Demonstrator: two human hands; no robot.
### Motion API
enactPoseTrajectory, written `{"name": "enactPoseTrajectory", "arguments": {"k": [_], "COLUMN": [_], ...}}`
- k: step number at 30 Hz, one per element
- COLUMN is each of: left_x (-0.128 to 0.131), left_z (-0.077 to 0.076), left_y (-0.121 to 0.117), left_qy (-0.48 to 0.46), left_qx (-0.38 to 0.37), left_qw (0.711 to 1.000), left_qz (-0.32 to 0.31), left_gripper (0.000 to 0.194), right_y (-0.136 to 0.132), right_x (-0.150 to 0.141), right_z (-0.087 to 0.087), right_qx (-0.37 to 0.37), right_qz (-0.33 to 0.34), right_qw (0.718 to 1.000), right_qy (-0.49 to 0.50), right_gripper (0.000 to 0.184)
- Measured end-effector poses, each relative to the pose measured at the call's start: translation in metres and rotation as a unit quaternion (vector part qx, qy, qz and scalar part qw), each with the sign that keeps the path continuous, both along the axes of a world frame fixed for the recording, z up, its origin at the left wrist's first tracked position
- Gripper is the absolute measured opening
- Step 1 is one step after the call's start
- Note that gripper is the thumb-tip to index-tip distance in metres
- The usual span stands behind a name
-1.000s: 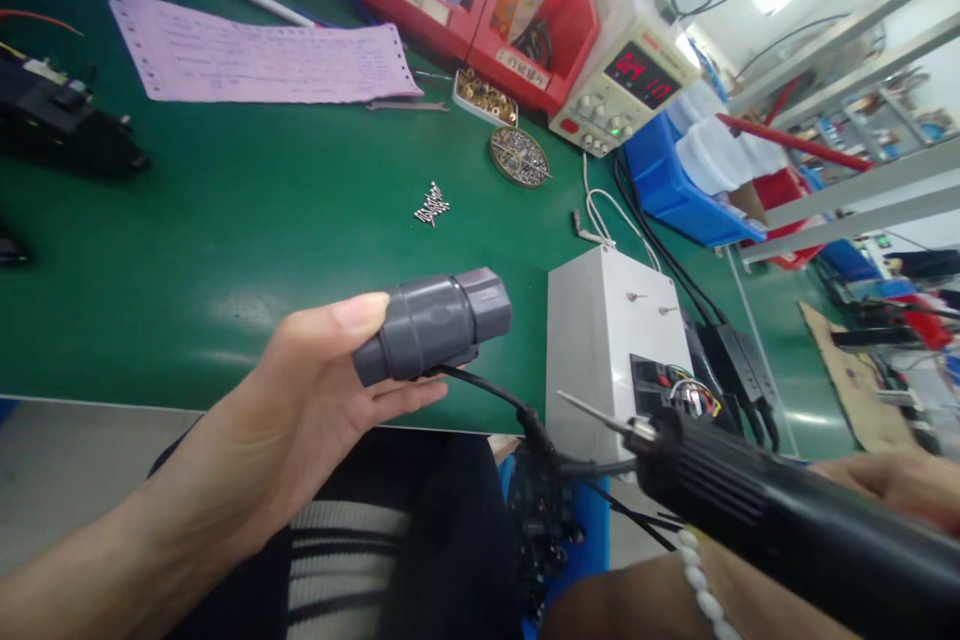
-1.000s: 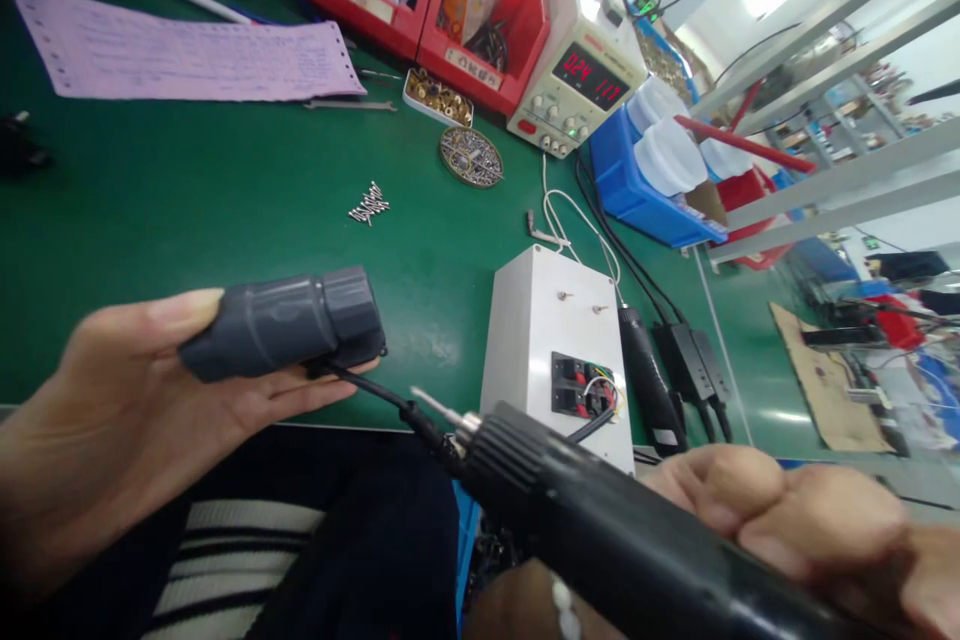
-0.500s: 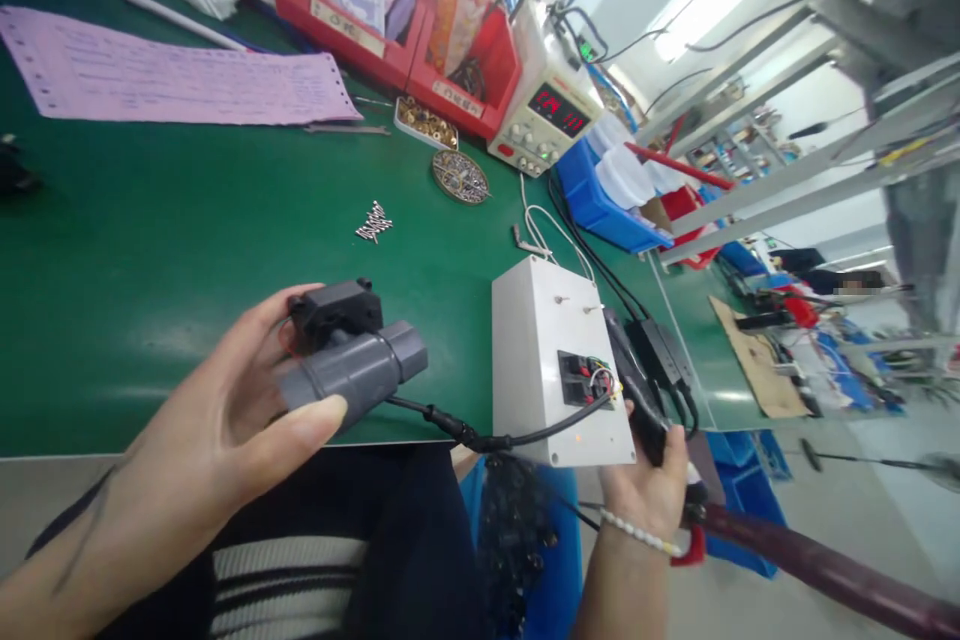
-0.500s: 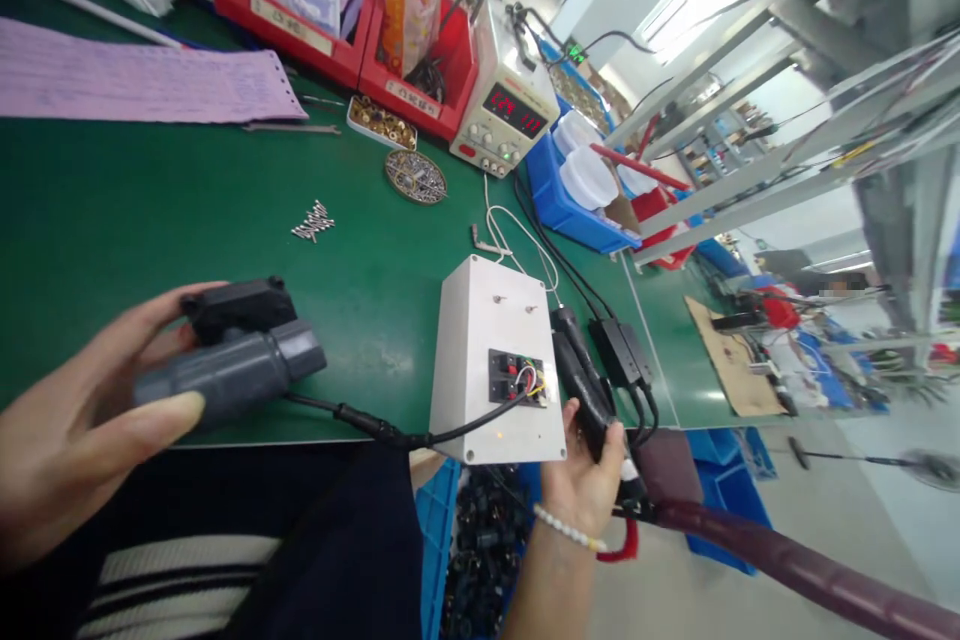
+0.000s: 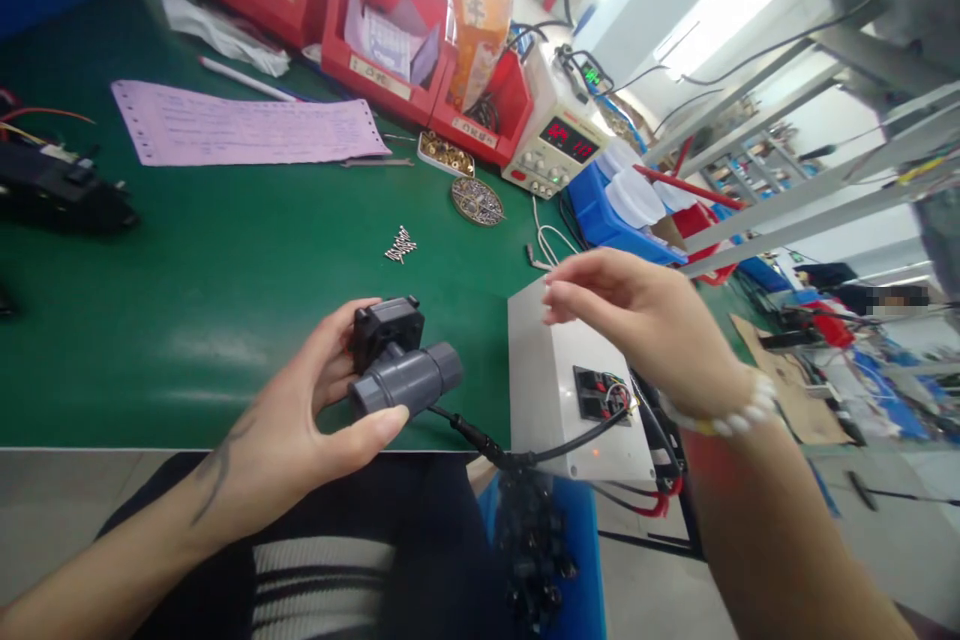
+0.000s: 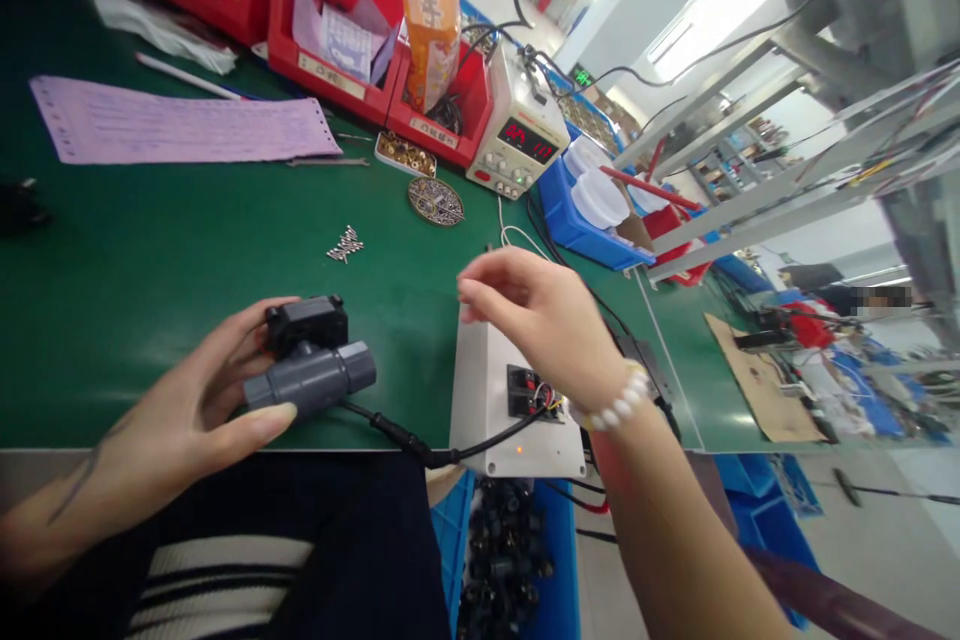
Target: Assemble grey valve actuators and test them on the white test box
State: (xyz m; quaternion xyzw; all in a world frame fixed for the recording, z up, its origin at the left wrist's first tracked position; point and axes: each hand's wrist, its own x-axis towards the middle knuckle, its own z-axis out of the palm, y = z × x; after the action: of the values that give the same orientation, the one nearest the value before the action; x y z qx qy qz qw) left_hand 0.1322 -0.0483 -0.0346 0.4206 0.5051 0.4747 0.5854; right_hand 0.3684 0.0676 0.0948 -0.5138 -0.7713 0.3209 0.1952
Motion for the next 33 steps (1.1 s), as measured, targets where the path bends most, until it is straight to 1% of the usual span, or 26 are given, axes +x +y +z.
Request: {"name": "enactPoseTrajectory", "arguments": {"k": [1, 2, 4, 6, 8, 10, 13, 17, 20, 22, 25, 27, 28, 29, 31, 32, 33], "left_x": [0.0, 0.0, -0.001, -0.001, -0.002, -0.002, -0.002, -0.004, -0.005, -0.004, -0.003, -0.003, -0.004, -0.004, -0.006, -0.007, -0.008], "left_z": [0.0, -0.001, -0.001, 0.0, 0.0, -0.001, -0.003, -0.003, -0.002, -0.001, -0.001, -0.002, -0.002, -0.002, 0.0, 0.001, 0.002], "left_y": [0.0, 0.0, 0.001, 0.001, 0.002, 0.002, 0.003, 0.003, 0.003, 0.003, 0.003, 0.003, 0.004, 0.005, 0.008, 0.009, 0.009], "left_qy": [0.001, 0.003, 0.002, -0.002, -0.007, -0.01, -0.019, -0.036, -0.039, -0.04, -0.04, -0.044, -0.051, -0.062, -0.094, -0.111, -0.124], "left_qx": [0.0, -0.001, -0.003, -0.005, -0.009, -0.015, -0.016, -0.01, -0.012, -0.013, -0.017, -0.02, -0.022, -0.025, -0.03, -0.031, -0.032], "left_qw": [1.0, 1.0, 1.0, 1.0, 1.0, 0.999, 0.999, 0.999, 0.998, 0.998, 0.998, 0.998, 0.998, 0.997, 0.994, 0.992, 0.991], "left_qz": [-0.001, -0.002, -0.009, -0.018, -0.028, -0.036, -0.036, -0.038, -0.04, -0.041, -0.037, -0.034, -0.033, -0.035, -0.041, -0.046, -0.049], "left_gripper": [0.08, 0.08, 0.08, 0.08, 0.08, 0.082, 0.083, 0.081, 0.079, 0.078, 0.079, 0.08, 0.081, 0.081, 0.079, 0.078, 0.076], "right_y": [0.016, 0.032, 0.062, 0.084, 0.098, 0.104, 0.105, 0.104, 0.104, 0.103, 0.098, 0.088, 0.082, 0.074, 0.056, 0.046, 0.037], "right_x": [-0.021, -0.041, -0.077, -0.104, -0.123, -0.133, -0.14, -0.147, -0.152, -0.153, -0.146, -0.135, -0.128, -0.121, -0.106, -0.099, -0.092], "right_z": [-0.003, -0.009, -0.025, -0.041, -0.053, -0.061, -0.067, -0.068, -0.066, -0.062, -0.052, -0.041, -0.035, -0.029, -0.02, -0.016, -0.014], "right_qx": [-0.033, -0.041, -0.016, -0.013, -0.019, -0.027, -0.053, -0.112, -0.141, -0.133, -0.075, -0.042, -0.037, -0.047, -0.108, -0.147, -0.182], "right_qz": [0.046, 0.075, 0.117, 0.125, 0.125, 0.122, 0.119, 0.114, 0.108, 0.103, 0.094, 0.096, 0.101, 0.108, 0.125, 0.136, 0.149], "right_qw": [0.998, 0.994, 0.972, 0.96, 0.951, 0.942, 0.925, 0.902, 0.893, 0.898, 0.92, 0.937, 0.947, 0.958, 0.977, 0.978, 0.972], "right_qy": [-0.029, -0.075, -0.202, -0.251, -0.281, -0.313, -0.356, -0.401, -0.413, -0.407, -0.373, -0.332, -0.304, -0.261, -0.135, -0.064, -0.002], "right_gripper": [0.006, 0.004, 0.006, 0.009, 0.009, 0.008, 0.006, 0.016, 0.02, 0.021, 0.022, 0.015, 0.012, 0.009, 0.007, 0.007, 0.008]}}
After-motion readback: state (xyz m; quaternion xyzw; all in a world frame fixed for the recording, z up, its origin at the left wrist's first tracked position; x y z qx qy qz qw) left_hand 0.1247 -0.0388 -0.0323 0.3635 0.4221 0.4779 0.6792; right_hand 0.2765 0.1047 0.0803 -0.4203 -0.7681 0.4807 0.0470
